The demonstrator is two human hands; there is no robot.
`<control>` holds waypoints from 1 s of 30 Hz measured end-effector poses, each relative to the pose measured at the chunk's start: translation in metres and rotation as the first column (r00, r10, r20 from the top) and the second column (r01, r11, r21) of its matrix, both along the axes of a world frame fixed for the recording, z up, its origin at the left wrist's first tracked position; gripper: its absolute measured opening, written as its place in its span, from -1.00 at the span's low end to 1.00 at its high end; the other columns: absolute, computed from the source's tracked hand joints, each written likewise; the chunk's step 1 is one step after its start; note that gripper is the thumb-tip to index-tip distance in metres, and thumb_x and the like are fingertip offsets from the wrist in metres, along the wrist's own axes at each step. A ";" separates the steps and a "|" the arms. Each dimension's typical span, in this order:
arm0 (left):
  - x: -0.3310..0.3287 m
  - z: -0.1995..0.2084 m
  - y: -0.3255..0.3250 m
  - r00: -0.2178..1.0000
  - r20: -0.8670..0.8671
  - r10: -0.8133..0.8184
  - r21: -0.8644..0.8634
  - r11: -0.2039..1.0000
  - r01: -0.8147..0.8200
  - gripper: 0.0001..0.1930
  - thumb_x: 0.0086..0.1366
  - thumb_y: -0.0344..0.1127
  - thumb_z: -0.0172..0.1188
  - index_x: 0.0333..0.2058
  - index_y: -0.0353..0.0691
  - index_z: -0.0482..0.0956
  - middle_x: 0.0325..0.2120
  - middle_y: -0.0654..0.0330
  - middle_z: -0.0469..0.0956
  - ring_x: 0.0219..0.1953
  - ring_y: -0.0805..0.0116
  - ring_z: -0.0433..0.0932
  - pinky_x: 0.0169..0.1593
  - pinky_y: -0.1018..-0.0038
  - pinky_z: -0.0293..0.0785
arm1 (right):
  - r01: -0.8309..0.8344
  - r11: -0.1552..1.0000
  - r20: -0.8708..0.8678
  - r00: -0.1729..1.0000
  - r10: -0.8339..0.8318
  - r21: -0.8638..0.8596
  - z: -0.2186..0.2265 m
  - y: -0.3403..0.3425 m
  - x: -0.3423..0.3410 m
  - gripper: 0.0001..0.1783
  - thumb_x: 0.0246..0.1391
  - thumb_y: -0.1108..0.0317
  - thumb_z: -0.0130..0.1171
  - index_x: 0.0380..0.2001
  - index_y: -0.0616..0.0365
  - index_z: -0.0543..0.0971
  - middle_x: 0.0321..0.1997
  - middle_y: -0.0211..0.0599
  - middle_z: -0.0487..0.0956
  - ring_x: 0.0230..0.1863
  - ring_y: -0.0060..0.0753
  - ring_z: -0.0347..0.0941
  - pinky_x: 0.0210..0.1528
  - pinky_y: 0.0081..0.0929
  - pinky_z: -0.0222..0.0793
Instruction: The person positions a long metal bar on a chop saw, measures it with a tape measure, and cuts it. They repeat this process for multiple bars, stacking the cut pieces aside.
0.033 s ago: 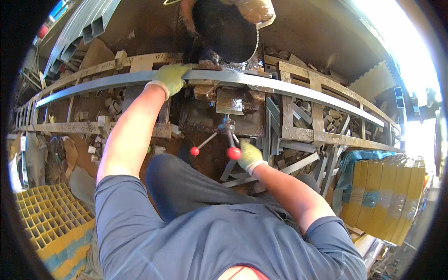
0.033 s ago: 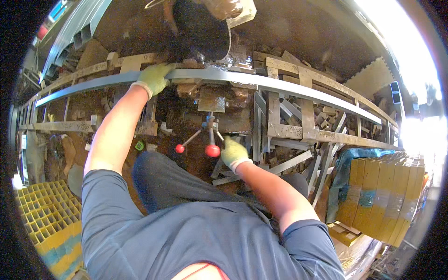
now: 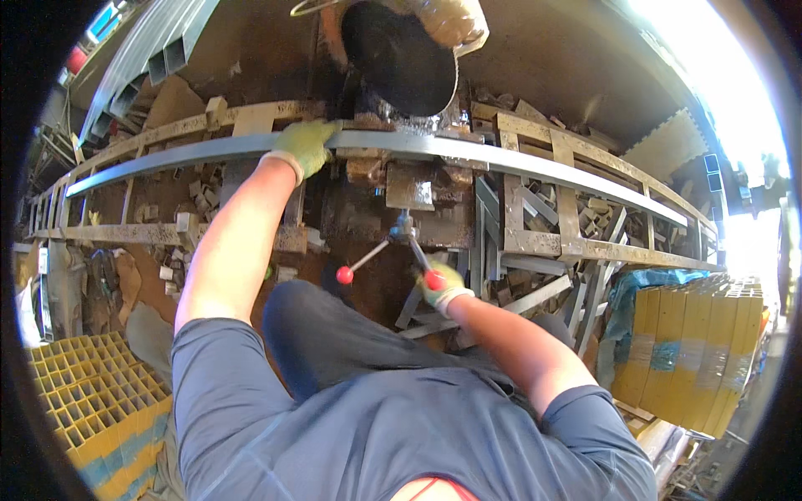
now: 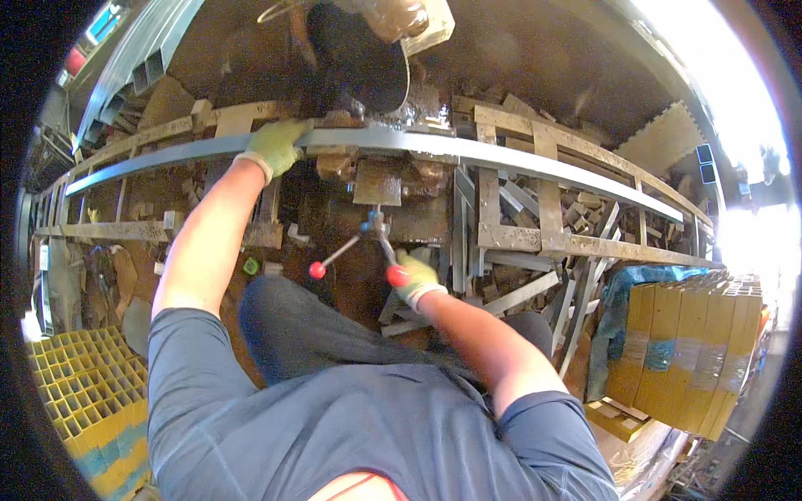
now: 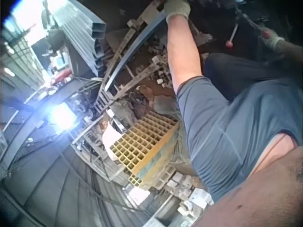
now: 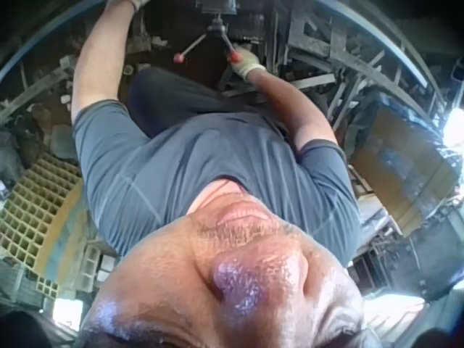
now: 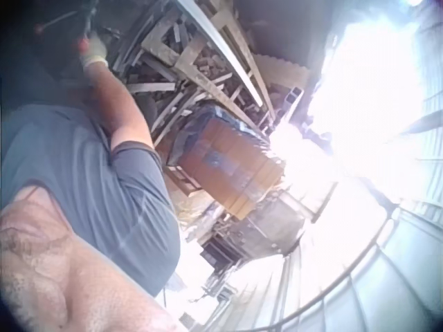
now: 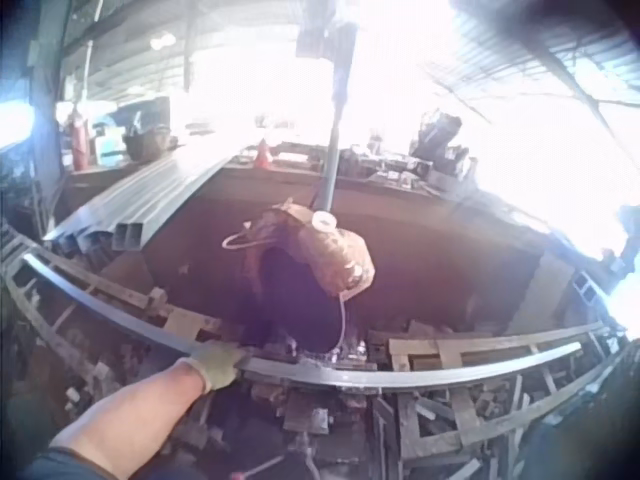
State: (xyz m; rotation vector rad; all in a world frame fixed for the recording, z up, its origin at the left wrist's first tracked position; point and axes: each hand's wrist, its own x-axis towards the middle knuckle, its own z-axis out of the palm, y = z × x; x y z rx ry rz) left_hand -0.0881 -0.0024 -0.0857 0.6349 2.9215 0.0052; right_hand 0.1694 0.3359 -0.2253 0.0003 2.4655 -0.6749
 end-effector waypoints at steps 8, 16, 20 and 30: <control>0.011 0.016 0.003 0.999 0.018 0.048 0.084 0.995 -0.050 -0.27 0.40 -0.31 0.45 0.53 0.05 0.52 0.32 -0.02 0.69 0.31 -0.18 0.67 0.44 0.04 0.56 | 0.805 0.145 0.787 0.593 -0.169 -0.576 -0.007 -0.156 -0.004 -0.42 0.51 0.01 0.40 0.28 0.30 0.67 0.15 -0.03 0.80 0.14 -0.12 0.76 0.32 -0.20 0.65; 0.005 0.016 0.005 0.999 0.047 0.028 0.106 0.994 -0.032 -0.29 0.40 -0.33 0.45 0.52 -0.04 0.53 0.34 -0.05 0.67 0.35 -0.19 0.64 0.46 0.05 0.55 | 0.261 0.726 0.291 0.953 -0.088 -0.636 0.080 -0.086 0.006 -0.40 0.50 0.13 0.35 0.38 0.35 0.61 0.31 0.00 0.75 0.27 -0.16 0.73 0.40 -0.25 0.58; 0.004 0.016 0.007 0.997 0.073 0.010 0.118 0.993 -0.019 -0.29 0.41 -0.33 0.45 0.52 -0.07 0.53 0.36 -0.07 0.65 0.36 -0.20 0.62 0.47 0.04 0.54 | -0.115 0.815 -0.302 0.950 -0.077 -0.568 0.174 -0.051 0.029 -0.44 0.47 0.18 0.28 0.38 0.27 0.61 0.23 0.16 0.76 0.27 0.22 0.71 0.39 -0.06 0.58; 0.006 0.012 0.006 0.999 0.041 0.012 0.063 0.998 -0.014 -0.30 0.42 -0.35 0.42 0.52 -0.07 0.52 0.39 -0.04 0.63 0.37 -0.17 0.63 0.48 0.03 0.53 | -0.008 0.976 -0.192 0.980 0.051 0.218 0.166 -0.038 -0.010 -0.57 0.47 0.07 0.24 0.21 0.09 0.66 0.08 0.06 0.81 0.06 0.26 0.76 0.10 0.16 0.67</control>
